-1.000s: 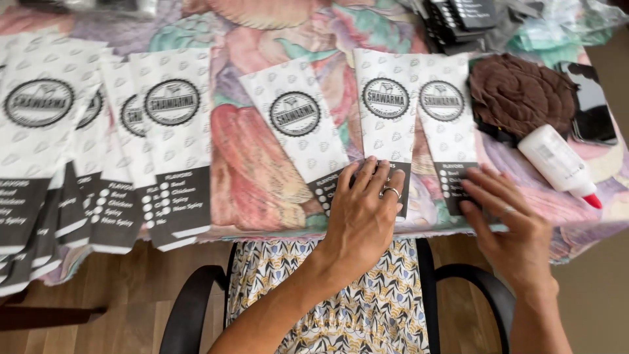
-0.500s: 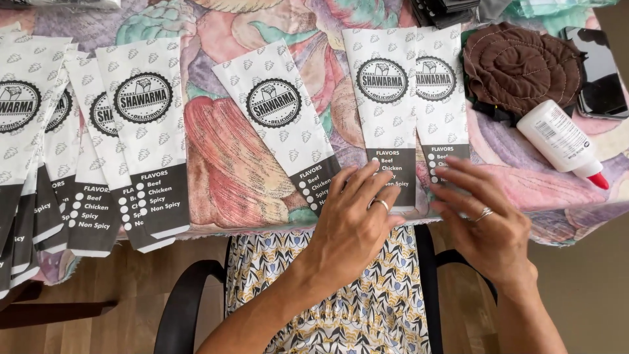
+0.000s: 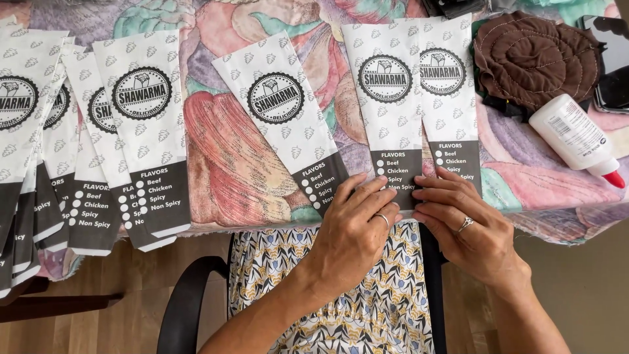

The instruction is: The person is applying glue to the edges of printed paper wrappers and folding them to create packaging sleeves.

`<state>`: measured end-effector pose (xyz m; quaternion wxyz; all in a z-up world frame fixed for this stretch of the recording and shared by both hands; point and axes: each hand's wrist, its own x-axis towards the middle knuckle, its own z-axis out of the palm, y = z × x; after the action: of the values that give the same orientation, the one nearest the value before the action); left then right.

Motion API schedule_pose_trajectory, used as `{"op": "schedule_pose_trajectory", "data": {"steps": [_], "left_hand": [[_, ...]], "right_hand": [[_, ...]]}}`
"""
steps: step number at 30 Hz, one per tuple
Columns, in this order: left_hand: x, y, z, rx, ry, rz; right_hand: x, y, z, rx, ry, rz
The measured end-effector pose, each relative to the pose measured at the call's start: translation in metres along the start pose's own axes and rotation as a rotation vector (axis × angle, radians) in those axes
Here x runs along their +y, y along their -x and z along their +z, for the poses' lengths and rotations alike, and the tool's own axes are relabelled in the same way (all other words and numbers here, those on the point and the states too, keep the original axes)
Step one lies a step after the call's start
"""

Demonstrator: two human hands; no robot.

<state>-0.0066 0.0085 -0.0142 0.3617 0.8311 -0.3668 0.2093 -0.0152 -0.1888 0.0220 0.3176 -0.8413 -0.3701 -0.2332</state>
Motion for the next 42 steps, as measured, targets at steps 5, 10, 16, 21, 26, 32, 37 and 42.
{"op": "schedule_pose_trajectory", "data": {"steps": [5,10,16,21,26,32,37,42], "left_hand": [[0.008,-0.009,0.004,0.075,-0.01,-0.128],[0.008,-0.018,0.002,0.089,0.011,-0.289],[-0.002,-0.018,-0.007,-0.102,0.138,-0.359],[-0.005,-0.02,-0.009,-0.123,0.148,-0.288],[-0.01,-0.023,-0.003,-0.153,0.111,-0.24],[-0.014,-0.034,0.0,-0.284,0.107,-0.262],[-0.015,-0.04,0.009,-0.298,0.07,-0.234],[-0.01,-0.042,0.015,-0.29,0.033,-0.191]], "right_hand": [[-0.005,-0.002,0.005,0.05,-0.023,0.136],[-0.008,-0.003,0.004,0.095,-0.065,0.35],[-0.004,-0.001,-0.005,0.051,-0.214,0.476],[-0.003,0.0,-0.006,0.058,-0.25,0.586],[-0.001,0.003,-0.009,0.075,-0.287,0.585],[0.0,0.013,-0.024,0.2,-0.077,0.452],[0.004,0.026,-0.032,0.133,0.032,0.444],[0.003,0.03,-0.025,0.123,0.114,0.393]]}}
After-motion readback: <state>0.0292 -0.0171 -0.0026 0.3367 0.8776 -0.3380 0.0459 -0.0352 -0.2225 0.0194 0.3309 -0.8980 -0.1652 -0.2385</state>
